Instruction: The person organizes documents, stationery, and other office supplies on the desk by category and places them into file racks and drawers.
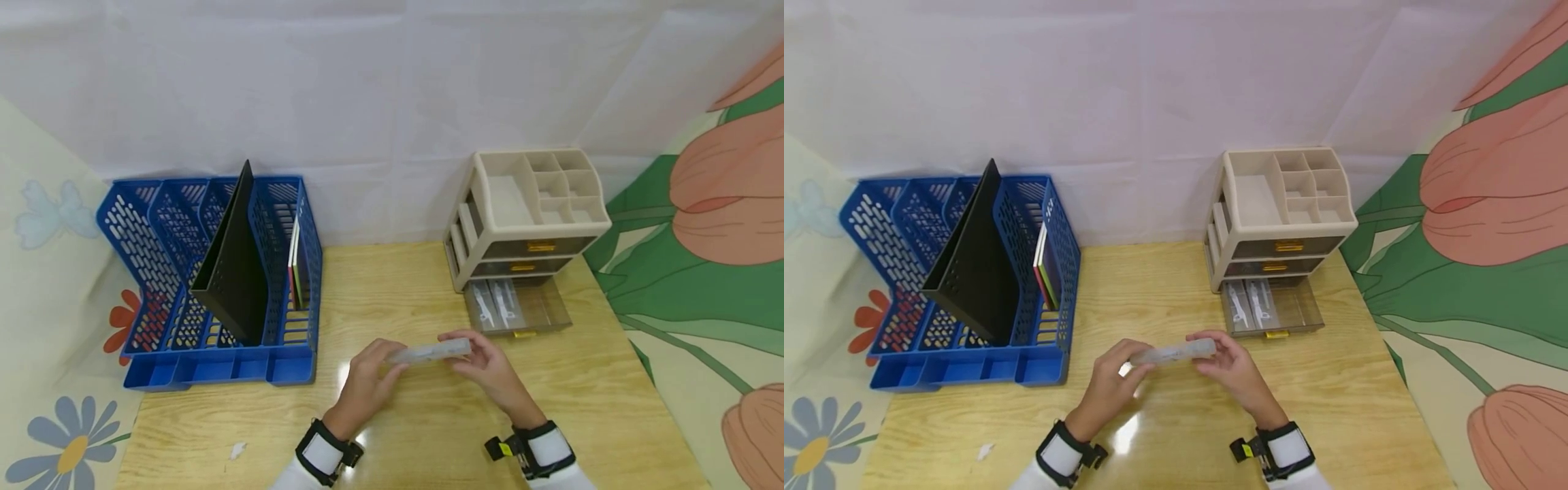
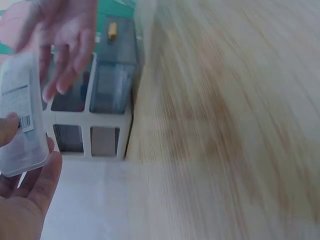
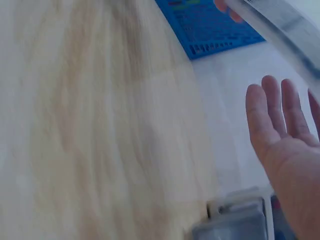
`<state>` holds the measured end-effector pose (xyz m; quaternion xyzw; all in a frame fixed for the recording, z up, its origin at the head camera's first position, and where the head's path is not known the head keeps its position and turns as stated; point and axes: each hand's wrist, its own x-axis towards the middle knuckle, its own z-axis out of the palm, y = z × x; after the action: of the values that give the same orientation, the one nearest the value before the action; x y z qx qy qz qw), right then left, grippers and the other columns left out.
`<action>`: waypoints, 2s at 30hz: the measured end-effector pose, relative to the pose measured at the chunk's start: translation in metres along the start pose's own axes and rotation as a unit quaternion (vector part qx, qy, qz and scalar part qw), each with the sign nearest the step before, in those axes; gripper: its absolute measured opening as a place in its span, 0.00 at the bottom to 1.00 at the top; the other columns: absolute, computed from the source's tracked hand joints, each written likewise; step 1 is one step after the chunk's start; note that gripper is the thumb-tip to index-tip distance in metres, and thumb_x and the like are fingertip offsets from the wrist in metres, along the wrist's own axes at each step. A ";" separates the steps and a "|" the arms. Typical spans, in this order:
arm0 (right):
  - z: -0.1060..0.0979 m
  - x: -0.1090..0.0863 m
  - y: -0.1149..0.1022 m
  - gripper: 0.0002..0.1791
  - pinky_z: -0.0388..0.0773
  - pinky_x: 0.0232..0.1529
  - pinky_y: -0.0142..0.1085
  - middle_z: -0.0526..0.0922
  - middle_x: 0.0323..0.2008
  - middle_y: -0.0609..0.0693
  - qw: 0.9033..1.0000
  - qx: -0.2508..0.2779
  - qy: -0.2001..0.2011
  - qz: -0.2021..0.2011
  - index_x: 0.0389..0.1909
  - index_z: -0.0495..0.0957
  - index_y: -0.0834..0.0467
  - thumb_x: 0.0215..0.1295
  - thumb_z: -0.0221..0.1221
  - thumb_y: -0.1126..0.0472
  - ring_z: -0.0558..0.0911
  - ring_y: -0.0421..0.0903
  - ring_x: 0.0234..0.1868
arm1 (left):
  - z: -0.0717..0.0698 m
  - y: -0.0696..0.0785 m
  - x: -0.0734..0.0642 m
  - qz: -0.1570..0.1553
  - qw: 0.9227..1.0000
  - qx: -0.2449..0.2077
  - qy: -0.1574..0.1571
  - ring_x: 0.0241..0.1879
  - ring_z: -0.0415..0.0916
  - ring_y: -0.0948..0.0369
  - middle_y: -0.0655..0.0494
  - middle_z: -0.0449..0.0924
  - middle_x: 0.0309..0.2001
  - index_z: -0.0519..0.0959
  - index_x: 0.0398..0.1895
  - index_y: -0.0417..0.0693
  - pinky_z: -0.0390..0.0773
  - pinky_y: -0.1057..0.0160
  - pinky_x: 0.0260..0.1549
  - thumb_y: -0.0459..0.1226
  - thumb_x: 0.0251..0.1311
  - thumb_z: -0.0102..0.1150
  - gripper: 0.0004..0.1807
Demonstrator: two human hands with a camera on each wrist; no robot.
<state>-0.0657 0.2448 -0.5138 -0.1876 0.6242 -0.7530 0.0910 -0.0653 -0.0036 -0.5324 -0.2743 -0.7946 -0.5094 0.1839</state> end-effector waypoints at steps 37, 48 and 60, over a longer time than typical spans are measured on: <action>-0.060 -0.004 -0.042 0.24 0.75 0.34 0.14 0.84 0.45 0.59 0.851 -0.397 0.330 0.099 0.64 0.71 0.61 0.69 0.57 0.58 0.81 0.39 0.42 | -0.037 -0.009 -0.005 0.042 0.985 0.164 -0.046 0.59 0.71 0.48 0.42 0.77 0.55 0.75 0.57 0.37 0.74 0.49 0.58 0.38 0.57 0.65 0.25; -0.107 0.006 -0.068 0.23 0.78 0.26 0.49 0.82 0.42 0.74 0.802 -0.551 0.201 0.110 0.57 0.73 0.73 0.74 0.48 0.58 0.80 0.58 0.32 | -0.055 -0.016 -0.007 0.063 0.967 0.230 -0.090 0.61 0.69 0.44 0.39 0.76 0.57 0.75 0.55 0.37 0.72 0.46 0.61 0.42 0.62 0.59 0.23; -0.129 0.030 -0.071 0.18 0.71 0.18 0.40 0.83 0.33 0.71 0.777 -0.597 0.160 0.119 0.51 0.76 0.76 0.72 0.51 0.64 0.76 0.52 0.23 | -0.065 -0.022 -0.013 0.065 0.956 0.262 -0.116 0.61 0.69 0.43 0.39 0.75 0.59 0.74 0.57 0.38 0.72 0.44 0.60 0.42 0.61 0.60 0.24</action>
<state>-0.1369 0.3649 -0.4593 -0.0053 0.9714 -0.2318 -0.0519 -0.0684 -0.0731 -0.5287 -0.3250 -0.8966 -0.2344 0.1887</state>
